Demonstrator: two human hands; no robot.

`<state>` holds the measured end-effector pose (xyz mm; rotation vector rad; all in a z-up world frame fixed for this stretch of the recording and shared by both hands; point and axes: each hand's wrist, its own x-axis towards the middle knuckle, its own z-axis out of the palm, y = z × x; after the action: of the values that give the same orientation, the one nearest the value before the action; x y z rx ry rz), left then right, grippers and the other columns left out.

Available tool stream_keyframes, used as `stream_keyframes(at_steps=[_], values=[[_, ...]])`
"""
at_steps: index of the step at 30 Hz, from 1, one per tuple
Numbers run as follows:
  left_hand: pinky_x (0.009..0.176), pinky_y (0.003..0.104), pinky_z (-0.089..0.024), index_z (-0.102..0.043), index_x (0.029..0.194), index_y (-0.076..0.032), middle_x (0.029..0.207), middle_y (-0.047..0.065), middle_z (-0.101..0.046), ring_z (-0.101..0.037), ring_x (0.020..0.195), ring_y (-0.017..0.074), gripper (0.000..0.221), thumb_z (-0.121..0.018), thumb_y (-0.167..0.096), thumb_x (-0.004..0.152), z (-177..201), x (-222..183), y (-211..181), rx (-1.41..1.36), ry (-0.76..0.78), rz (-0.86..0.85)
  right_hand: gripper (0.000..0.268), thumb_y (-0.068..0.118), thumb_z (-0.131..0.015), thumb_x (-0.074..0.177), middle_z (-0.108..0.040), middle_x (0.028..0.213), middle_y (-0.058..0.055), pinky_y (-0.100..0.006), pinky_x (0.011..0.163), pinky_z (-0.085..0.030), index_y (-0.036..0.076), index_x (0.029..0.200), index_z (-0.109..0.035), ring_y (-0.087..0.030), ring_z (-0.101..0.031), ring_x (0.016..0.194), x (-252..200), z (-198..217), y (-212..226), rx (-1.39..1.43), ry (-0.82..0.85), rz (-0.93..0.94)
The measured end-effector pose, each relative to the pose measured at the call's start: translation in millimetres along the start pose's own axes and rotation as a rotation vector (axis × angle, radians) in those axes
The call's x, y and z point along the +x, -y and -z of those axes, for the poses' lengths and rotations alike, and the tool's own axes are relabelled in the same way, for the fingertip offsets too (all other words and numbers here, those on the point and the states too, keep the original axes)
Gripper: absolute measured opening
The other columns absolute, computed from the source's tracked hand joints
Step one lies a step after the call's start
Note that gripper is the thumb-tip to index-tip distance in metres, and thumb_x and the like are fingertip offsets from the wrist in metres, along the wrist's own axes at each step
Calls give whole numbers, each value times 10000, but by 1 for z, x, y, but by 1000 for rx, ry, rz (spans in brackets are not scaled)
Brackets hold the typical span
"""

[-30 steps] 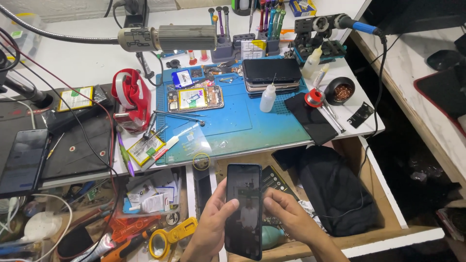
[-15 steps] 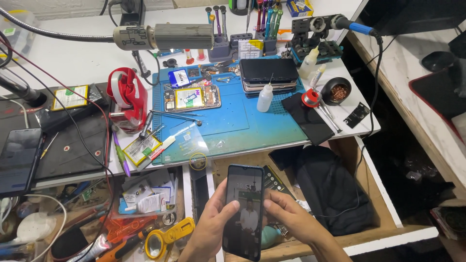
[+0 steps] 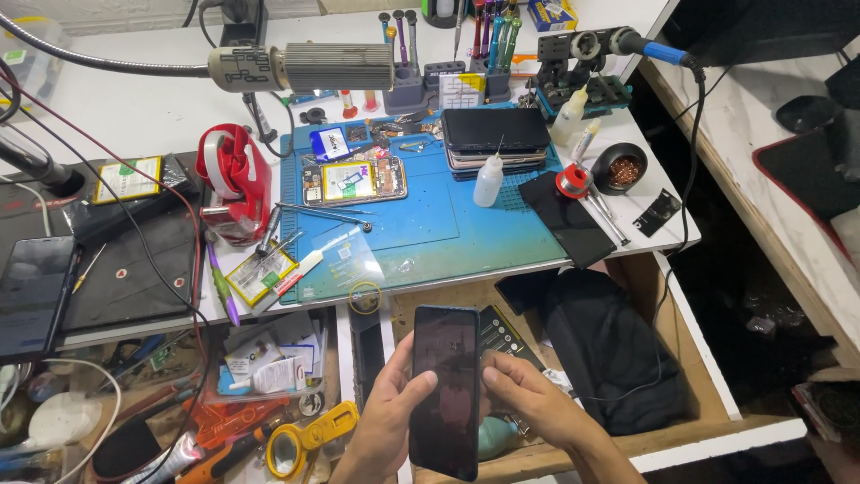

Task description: Polishing and cleaning the exterior of a smartphone using a cloth at a repair station.

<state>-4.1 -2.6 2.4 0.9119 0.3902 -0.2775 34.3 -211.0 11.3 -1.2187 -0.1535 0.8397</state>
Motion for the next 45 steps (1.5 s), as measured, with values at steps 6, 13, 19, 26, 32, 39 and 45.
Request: stream_keyframes(at_steps=[6,13,19,26,32,39,45], values=[[1175,386,-406,-424,1566,-109,1569,87,-570,-539,1422,206,745,-666,-116,862,2,1,6,110,-21,-14,394,387,-487,1003,-709,941,-105,-386,891,-636,38,1042,-668,-221,-728,874,-4,-7,10,-115,-122,-116],[1158,343,-429,-450,1531,-130,1522,63,-604,-562,1408,165,660,-611,-202,895,-4,-9,5,467,-51,-253,850,498,-523,906,-237,1692,1,-384,896,-559,443,1604,-42,-201,-668,1298,-15,-17,-5,-483,-332,6],[1007,329,-604,-470,1503,-138,1327,91,-740,-732,1171,184,608,-598,-209,913,-4,-17,9,575,45,-345,731,369,-686,927,-234,1730,40,-375,1118,-434,507,1567,-361,-177,-96,1621,-21,-23,9,-626,-253,-192],[1017,300,-573,-502,1496,-223,1374,77,-751,-751,1217,174,617,-608,-318,896,-12,-32,-4,659,90,-294,572,126,-641,976,-491,1587,-127,-382,1061,-511,267,1516,-515,-267,-538,1411,-21,-14,3,-596,-93,218],[849,242,-580,-541,1472,-241,1144,34,-815,-762,935,108,603,-638,-258,878,-3,-29,8,701,47,-255,570,109,-671,949,-516,1596,-98,-334,1073,-483,265,1488,-574,-235,-538,1439,-23,-13,-1,-494,-148,127],[803,236,-593,-566,1460,-257,1040,18,-848,-765,841,99,594,-643,-248,872,-5,-35,0,690,41,-234,598,125,-669,936,-512,1578,-76,-346,1112,-589,304,1494,-546,-265,-571,1419,-22,-16,2,-446,-147,1],[799,245,-573,-513,1483,-182,1090,48,-821,-746,859,104,592,-633,-219,905,3,-31,7,674,123,-395,576,104,-681,942,-527,1587,-108,-383,1132,-472,248,1487,-564,-278,-553,1432,-20,-18,4,-477,-117,145]])
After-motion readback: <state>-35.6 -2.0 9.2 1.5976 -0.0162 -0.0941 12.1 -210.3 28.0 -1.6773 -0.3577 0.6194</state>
